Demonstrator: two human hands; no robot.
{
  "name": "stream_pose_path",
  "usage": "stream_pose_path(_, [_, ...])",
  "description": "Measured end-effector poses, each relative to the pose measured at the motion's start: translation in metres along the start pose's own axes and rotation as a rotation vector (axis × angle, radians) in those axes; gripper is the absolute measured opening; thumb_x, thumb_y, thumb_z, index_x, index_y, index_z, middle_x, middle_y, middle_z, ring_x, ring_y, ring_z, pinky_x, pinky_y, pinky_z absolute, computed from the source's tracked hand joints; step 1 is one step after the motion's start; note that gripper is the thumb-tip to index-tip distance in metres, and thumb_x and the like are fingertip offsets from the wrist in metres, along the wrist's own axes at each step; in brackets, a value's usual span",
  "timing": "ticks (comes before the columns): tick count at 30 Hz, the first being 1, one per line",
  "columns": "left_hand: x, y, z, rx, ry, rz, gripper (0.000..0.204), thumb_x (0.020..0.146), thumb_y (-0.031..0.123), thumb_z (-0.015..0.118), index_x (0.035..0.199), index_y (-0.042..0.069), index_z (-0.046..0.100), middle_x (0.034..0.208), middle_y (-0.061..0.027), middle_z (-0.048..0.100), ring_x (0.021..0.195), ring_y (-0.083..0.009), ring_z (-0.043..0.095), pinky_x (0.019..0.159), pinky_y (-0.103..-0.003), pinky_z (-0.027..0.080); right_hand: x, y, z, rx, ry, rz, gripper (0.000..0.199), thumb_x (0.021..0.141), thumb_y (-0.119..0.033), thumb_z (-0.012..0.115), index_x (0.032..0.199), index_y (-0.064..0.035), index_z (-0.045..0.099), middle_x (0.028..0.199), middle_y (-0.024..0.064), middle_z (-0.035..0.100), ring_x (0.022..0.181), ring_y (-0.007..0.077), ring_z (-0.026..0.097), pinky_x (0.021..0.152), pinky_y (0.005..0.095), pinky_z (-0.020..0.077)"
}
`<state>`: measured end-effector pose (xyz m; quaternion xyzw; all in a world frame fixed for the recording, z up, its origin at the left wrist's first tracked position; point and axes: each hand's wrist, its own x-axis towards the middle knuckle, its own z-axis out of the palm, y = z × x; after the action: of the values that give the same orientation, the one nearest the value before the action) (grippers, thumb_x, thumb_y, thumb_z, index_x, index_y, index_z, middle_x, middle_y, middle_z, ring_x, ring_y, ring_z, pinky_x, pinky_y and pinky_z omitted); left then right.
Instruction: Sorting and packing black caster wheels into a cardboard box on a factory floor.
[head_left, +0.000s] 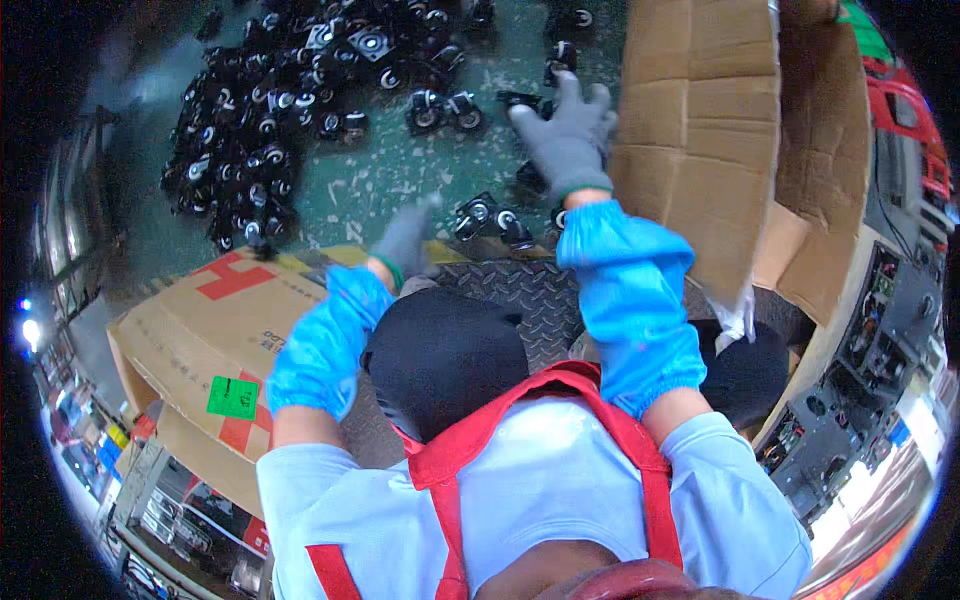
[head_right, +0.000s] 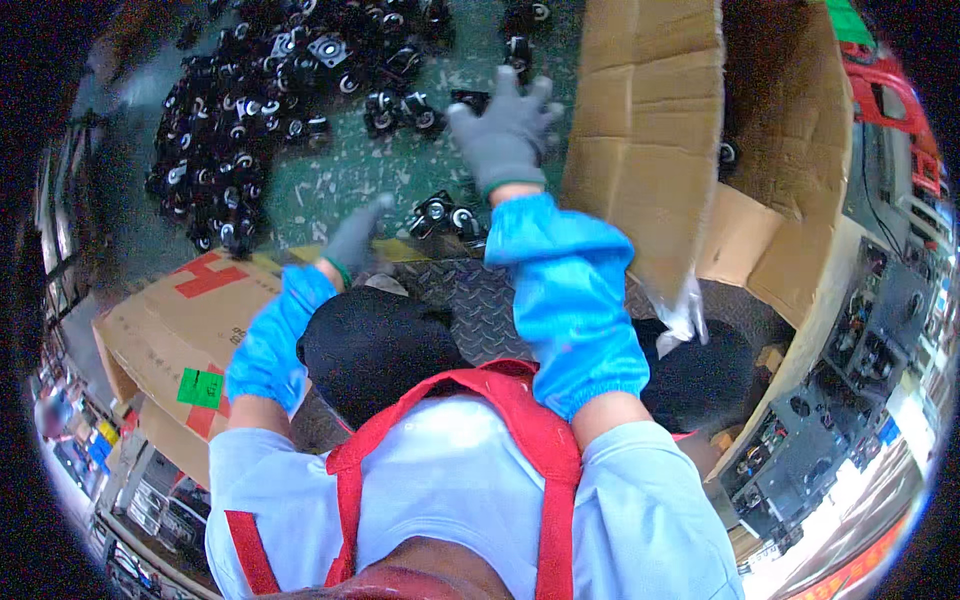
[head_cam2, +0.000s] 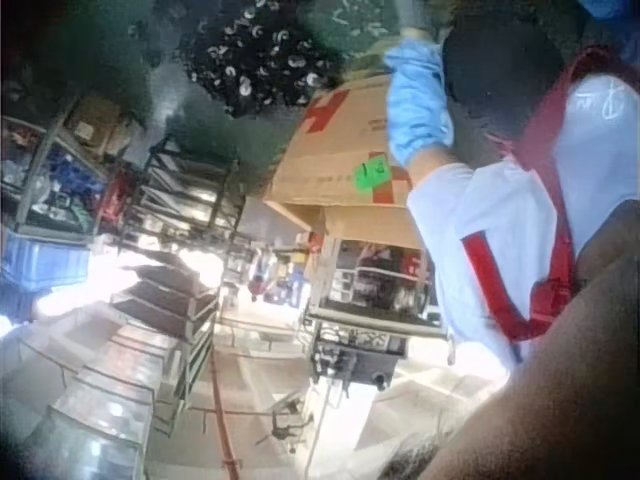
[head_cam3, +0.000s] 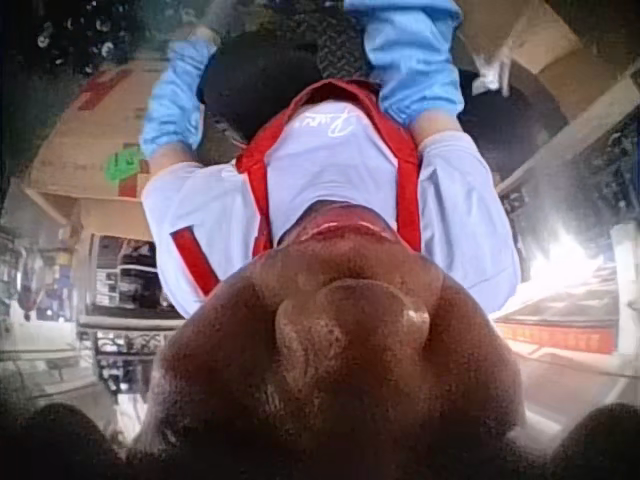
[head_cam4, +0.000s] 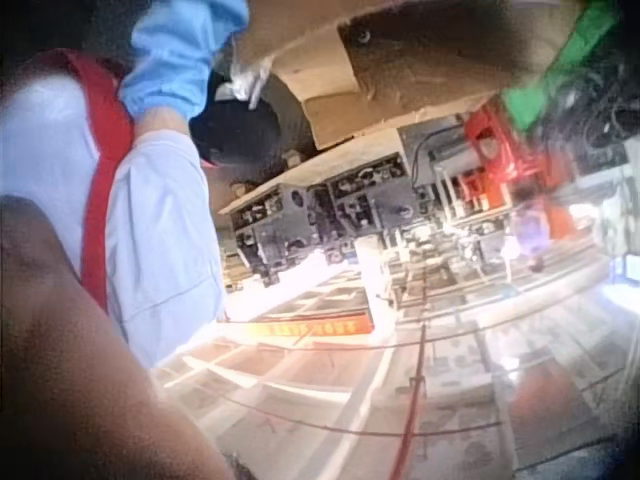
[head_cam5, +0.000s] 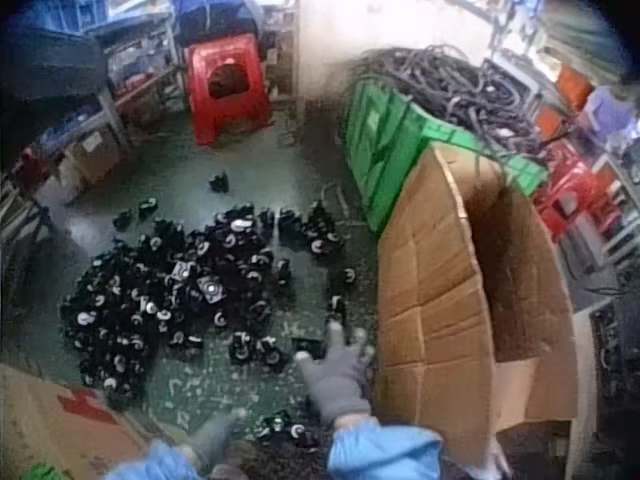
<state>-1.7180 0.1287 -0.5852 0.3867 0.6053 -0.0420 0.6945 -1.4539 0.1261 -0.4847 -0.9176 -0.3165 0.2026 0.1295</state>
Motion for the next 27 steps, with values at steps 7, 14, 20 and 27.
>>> stream_pose_path(7, [-0.005,-0.022,0.062,-1.097,-0.21,-0.515,0.061,0.088,0.048,0.067,0.139,0.023,0.046,0.141,-0.0169,0.048,0.117,-0.0494,0.051,0.102,-0.06,0.042,0.088,0.08,0.074,0.071,-0.349,0.084,0.085,0.067,-0.049,0.081,0.137,-0.0114,0.052,0.142,0.0247,0.044,0.127,0.0386,0.049,0.105,0.0448,0.0429])
stream_pose_path(14, [0.04,0.022,0.087,-1.04,-0.585,-0.097,0.064,0.086,0.054,0.063,0.137,0.019,0.049,0.138,-0.0124,0.052,0.127,-0.0345,0.048,0.107,-0.066,0.029,0.013,0.08,0.105,0.891,-0.746,0.23,0.043,0.072,-0.022,0.079,0.109,-0.005,0.066,0.106,0.0071,0.064,0.094,0.018,0.061,0.085,0.0315,0.0484])
stream_pose_path(20, [0.006,0.076,0.093,-1.069,-0.489,-0.226,0.052,0.09,0.05,0.055,0.124,0.011,0.061,0.122,-0.0106,0.064,0.111,-0.0284,0.061,0.1,-0.048,0.046,-0.015,0.084,0.09,0.765,-0.475,-0.011,0.041,0.07,-0.027,0.081,0.103,-0.0063,0.068,0.096,0.0107,0.066,0.09,0.0207,0.063,0.082,0.0352,0.0509])
stream_pose_path(27, [-0.129,0.248,0.112,-0.762,-0.815,0.406,0.051,0.091,0.045,0.059,0.125,0.008,0.061,0.112,-0.0103,0.068,0.102,-0.026,0.066,0.096,-0.042,0.052,-0.046,-0.011,-0.14,0.543,0.413,-0.447,0.037,0.07,-0.025,0.078,0.102,-0.0111,0.065,0.093,0.0159,0.06,0.092,0.0316,0.056,0.079,0.042,0.0468])
